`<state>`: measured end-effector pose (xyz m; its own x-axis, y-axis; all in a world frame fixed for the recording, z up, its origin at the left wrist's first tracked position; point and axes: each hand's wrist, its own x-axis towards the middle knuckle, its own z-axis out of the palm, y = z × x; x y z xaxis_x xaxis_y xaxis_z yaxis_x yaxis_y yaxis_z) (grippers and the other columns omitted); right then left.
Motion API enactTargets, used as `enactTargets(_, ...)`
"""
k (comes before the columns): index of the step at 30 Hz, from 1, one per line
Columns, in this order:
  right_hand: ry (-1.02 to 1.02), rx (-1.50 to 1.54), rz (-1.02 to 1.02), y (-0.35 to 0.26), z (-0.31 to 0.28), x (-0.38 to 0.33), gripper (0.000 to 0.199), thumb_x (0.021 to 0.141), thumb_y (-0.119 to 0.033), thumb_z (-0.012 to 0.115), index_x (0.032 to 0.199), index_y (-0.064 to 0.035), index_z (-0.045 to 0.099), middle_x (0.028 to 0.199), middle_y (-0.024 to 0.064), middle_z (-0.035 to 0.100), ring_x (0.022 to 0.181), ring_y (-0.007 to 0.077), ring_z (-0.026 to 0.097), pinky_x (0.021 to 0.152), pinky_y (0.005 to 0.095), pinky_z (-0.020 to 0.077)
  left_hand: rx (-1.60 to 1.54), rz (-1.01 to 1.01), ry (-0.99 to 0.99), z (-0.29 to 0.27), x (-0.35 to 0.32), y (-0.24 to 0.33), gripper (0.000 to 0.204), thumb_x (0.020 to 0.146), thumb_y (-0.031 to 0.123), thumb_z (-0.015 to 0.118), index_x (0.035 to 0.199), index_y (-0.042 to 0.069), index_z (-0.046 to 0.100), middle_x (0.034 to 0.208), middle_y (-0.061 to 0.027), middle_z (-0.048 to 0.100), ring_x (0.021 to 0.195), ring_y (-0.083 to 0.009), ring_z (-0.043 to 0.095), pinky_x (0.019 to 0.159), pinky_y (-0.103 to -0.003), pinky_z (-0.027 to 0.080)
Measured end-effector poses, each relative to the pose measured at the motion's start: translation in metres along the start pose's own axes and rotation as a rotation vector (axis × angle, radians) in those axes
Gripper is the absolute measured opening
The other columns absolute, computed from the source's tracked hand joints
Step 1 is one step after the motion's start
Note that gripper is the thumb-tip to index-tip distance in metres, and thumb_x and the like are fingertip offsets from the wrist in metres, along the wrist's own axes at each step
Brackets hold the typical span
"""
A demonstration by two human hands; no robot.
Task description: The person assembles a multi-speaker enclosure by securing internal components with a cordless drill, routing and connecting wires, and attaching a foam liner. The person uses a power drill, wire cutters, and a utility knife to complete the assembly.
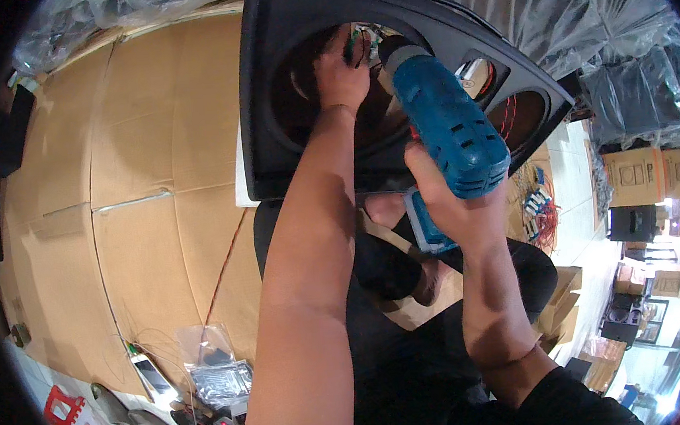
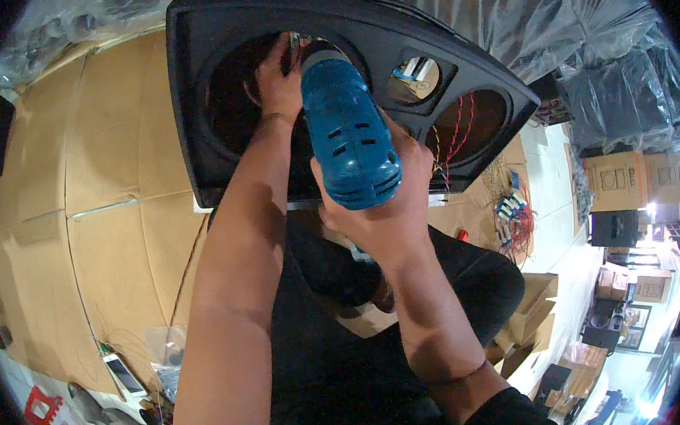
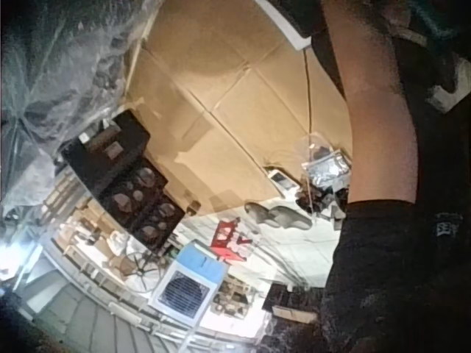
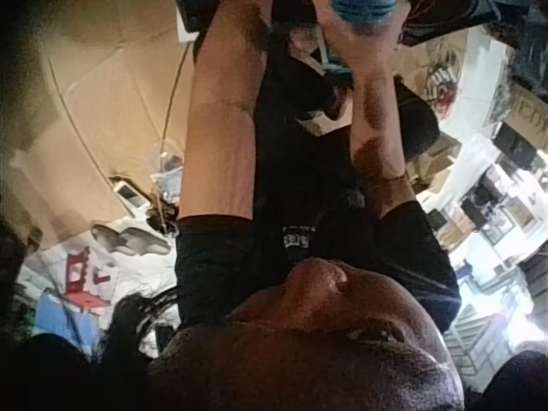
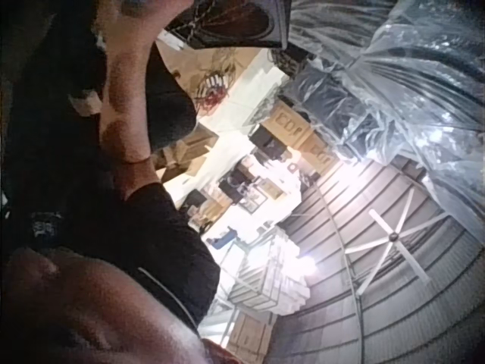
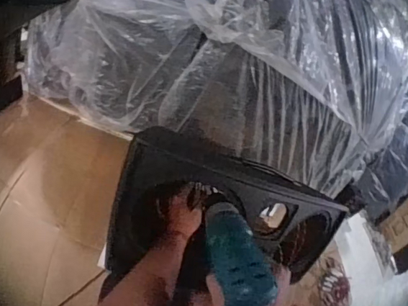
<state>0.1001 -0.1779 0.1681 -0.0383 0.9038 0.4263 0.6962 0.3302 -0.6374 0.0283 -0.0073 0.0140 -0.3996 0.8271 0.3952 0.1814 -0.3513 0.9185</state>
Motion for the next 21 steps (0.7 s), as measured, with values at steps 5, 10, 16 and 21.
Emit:
enactTargets(5,-0.050,-0.037,-0.007,0.005,-0.005,0.000,0.027,0.068,-0.012,0.075,0.090,-0.0025,0.062,0.074,0.0118,0.066,0.063,0.0280,0.065,0.065,0.0342,0.0527,-0.008,-0.016,0.001,0.006,0.002,-0.011,0.034,0.092,0.027,0.061,0.115,0.003,0.064,0.113,-0.0216,0.065,0.105,-0.0416,0.061,0.091,-0.044,0.049)
enactTargets(10,-0.055,-0.050,-0.013,0.005,-0.004,-0.001,0.031,0.068,-0.013,0.076,0.094,-0.0012,0.063,0.074,0.0122,0.067,0.066,0.0282,0.067,0.066,0.0346,0.0529,0.003,-0.029,0.022,0.009,0.002,-0.013,0.029,0.091,0.023,0.062,0.111,0.003,0.066,0.111,-0.0216,0.066,0.103,-0.0406,0.062,0.089,-0.044,0.050)
enactTargets(16,-0.050,-0.006,0.011,0.010,-0.004,-0.003,0.035,0.069,-0.014,0.077,0.097,0.0005,0.063,0.075,0.0124,0.067,0.067,0.0275,0.068,0.066,0.0336,0.0530,-0.057,0.019,-0.014,0.003,0.004,-0.006,0.027,0.091,0.020,0.060,0.114,0.006,0.065,0.113,-0.0208,0.065,0.102,-0.0413,0.062,0.089,-0.044,0.050)
enactTargets(21,-0.103,-0.044,-0.014,0.010,-0.008,0.000,0.035,0.070,-0.014,0.077,0.098,0.0007,0.063,0.075,0.0129,0.068,0.067,0.0257,0.069,0.066,0.0338,0.0534,-0.046,-0.022,-0.010,0.006,0.002,-0.008,0.030,0.092,0.024,0.059,0.114,0.004,0.065,0.114,-0.0212,0.065,0.104,-0.0422,0.061,0.091,-0.045,0.049)
